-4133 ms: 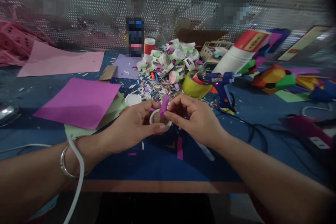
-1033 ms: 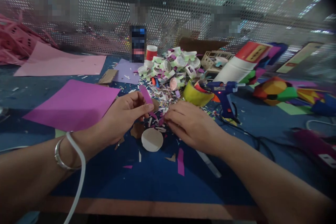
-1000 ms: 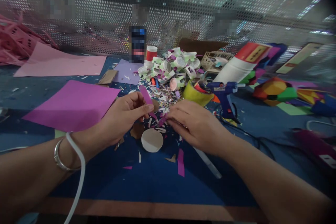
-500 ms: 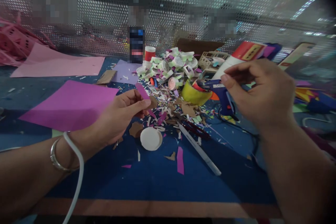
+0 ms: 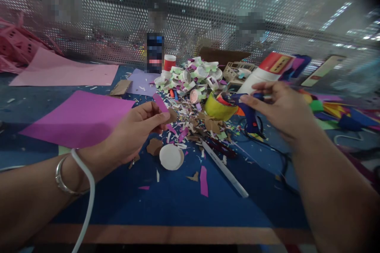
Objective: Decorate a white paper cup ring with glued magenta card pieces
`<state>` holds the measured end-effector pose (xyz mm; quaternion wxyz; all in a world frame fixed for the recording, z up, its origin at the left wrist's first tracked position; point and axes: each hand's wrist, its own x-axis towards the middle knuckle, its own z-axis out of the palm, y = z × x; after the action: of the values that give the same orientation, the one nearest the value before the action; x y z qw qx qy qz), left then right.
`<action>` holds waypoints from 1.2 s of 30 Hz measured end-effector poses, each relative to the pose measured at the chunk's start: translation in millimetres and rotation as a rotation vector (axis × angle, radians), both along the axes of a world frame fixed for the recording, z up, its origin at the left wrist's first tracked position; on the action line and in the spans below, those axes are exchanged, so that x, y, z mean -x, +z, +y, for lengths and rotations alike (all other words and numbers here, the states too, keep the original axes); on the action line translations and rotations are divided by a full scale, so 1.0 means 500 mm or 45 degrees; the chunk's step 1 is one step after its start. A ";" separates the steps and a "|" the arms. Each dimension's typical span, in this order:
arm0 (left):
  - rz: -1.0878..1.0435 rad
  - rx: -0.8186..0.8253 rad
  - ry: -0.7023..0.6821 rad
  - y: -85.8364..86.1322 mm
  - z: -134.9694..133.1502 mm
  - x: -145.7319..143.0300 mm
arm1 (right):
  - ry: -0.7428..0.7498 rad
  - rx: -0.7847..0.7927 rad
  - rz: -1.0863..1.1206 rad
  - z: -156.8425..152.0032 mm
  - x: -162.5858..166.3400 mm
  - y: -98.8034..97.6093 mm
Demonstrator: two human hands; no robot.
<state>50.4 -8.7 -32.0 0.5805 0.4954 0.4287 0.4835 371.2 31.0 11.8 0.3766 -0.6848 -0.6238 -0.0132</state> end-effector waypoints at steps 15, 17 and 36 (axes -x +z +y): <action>-0.040 0.005 -0.016 0.001 -0.002 0.003 | 0.066 0.411 0.034 -0.005 0.000 -0.010; -0.045 -0.004 -0.021 0.003 -0.003 0.005 | 0.018 0.344 -0.096 -0.005 -0.003 -0.007; -0.044 0.036 0.026 -0.007 0.015 0.002 | 0.537 -0.006 -0.071 -0.077 0.077 -0.040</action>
<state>49.4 -1.0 -35.7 0.5900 0.4741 0.4304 0.4918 332.9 -7.5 -8.2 0.3553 -0.5376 -0.7633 0.0454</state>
